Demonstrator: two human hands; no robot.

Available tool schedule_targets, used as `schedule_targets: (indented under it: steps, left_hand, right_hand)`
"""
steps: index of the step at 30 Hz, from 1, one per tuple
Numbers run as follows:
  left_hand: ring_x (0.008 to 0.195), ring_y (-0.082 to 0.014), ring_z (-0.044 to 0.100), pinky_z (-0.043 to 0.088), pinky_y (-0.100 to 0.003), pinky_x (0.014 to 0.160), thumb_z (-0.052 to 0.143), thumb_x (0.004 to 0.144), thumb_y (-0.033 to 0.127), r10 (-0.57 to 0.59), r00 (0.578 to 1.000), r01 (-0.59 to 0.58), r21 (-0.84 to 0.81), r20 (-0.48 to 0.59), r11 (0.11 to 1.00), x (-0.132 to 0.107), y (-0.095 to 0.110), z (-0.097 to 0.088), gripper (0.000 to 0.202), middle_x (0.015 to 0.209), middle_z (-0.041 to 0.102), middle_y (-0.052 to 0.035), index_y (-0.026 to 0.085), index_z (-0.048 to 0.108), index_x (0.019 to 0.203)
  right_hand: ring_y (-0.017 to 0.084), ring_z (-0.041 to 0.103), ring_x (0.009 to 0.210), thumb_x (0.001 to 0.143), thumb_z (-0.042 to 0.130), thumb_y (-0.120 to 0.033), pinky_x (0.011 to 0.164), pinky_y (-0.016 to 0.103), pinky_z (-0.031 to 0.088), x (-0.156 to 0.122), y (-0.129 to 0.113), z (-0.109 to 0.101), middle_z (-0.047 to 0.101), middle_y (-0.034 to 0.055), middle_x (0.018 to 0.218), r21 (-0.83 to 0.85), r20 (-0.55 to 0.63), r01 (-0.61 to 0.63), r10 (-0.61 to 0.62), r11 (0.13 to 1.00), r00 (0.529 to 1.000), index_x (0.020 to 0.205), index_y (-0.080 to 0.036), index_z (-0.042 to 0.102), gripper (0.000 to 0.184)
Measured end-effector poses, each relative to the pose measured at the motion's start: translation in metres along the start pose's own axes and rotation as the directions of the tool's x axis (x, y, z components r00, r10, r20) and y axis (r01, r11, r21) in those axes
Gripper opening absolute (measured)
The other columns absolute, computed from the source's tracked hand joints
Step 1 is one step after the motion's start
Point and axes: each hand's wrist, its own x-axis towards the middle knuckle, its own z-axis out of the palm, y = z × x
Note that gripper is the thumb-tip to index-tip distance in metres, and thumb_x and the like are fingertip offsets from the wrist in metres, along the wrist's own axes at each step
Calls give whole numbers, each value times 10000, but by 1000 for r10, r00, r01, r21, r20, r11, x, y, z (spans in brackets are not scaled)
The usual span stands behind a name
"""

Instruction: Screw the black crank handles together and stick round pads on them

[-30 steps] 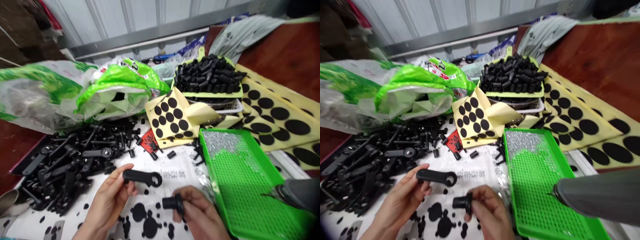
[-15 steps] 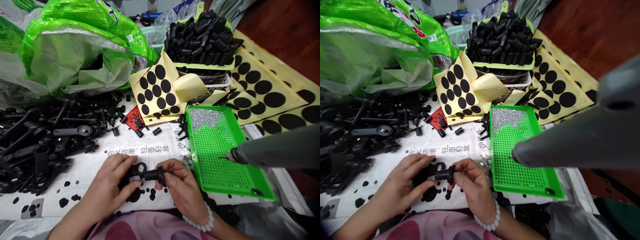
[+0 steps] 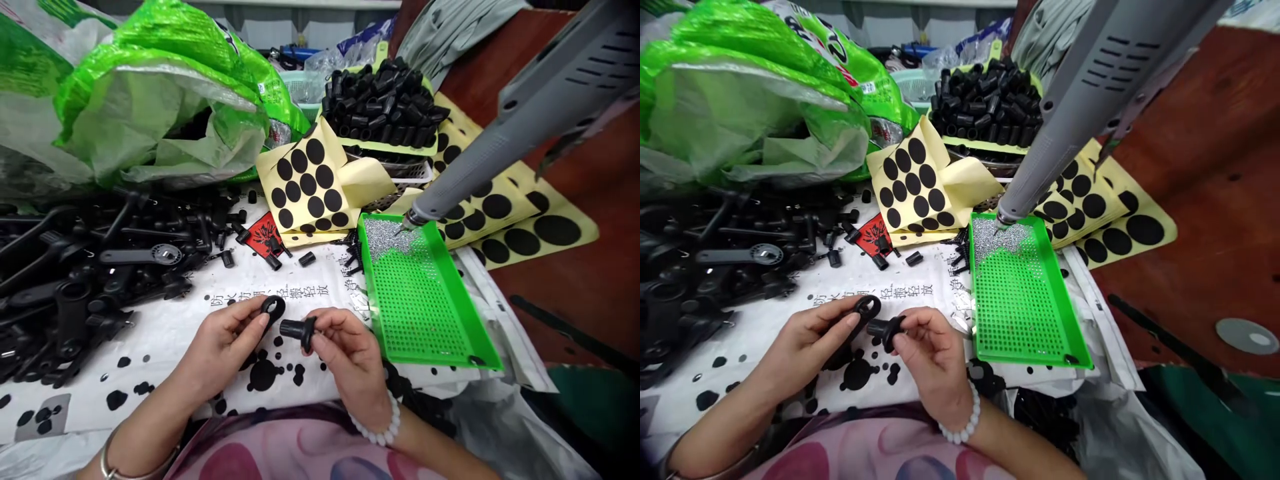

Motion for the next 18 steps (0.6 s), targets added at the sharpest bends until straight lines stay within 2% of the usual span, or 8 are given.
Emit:
schedule_targets:
  steps: [3, 7, 12, 18]
  left_hand:
    - [770, -187, 659, 532, -269, 703, 537, 860, 388, -114, 992, 124, -220, 56, 968, -6, 6, 4, 351, 877, 737, -57, 172, 666, 1105]
    - [810, -174, 648, 516, -248, 724, 589, 835, 359, -158, 981, 188, -380, 109, 906, -16, 11, 7, 414, 890, 721, -50, 190, 609, 1212]
    - [807, -187, 625, 485, -228, 594, 594, 834, 322, -166, 973, 220, -421, 161, 880, -23, 11, 10, 467, 778, 654, -23, 226, 549, 1289]
    - [781, -194, 620, 479, -234, 556, 592, 830, 316, -185, 976, 217, -439, 115, 872, -24, 11, 13, 488, 772, 652, -29, 205, 541, 1303]
  right_hand:
    - [72, 595, 742, 824, 628, -197, 675, 191, 516, 1, 0, 2, 605, 10, 950, -109, 14, 68, -67, 992, 998, 903, -224, 591, 91]
    - [86, 594, 780, 840, 600, -185, 709, 218, 508, 2, 2, 4, 593, 11, 956, -315, 43, 165, -159, 935, 986, 936, -227, 570, 109]
    - [126, 588, 926, 834, 583, -134, 764, 234, 506, 7, -1, 5, 589, 38, 958, -551, 161, 393, -368, 737, 916, 974, -204, 550, 160]
    - [151, 585, 960, 842, 570, -118, 823, 298, 516, 11, -7, 7, 602, 69, 996, -635, 271, 494, -428, 594, 862, 988, -198, 550, 168]
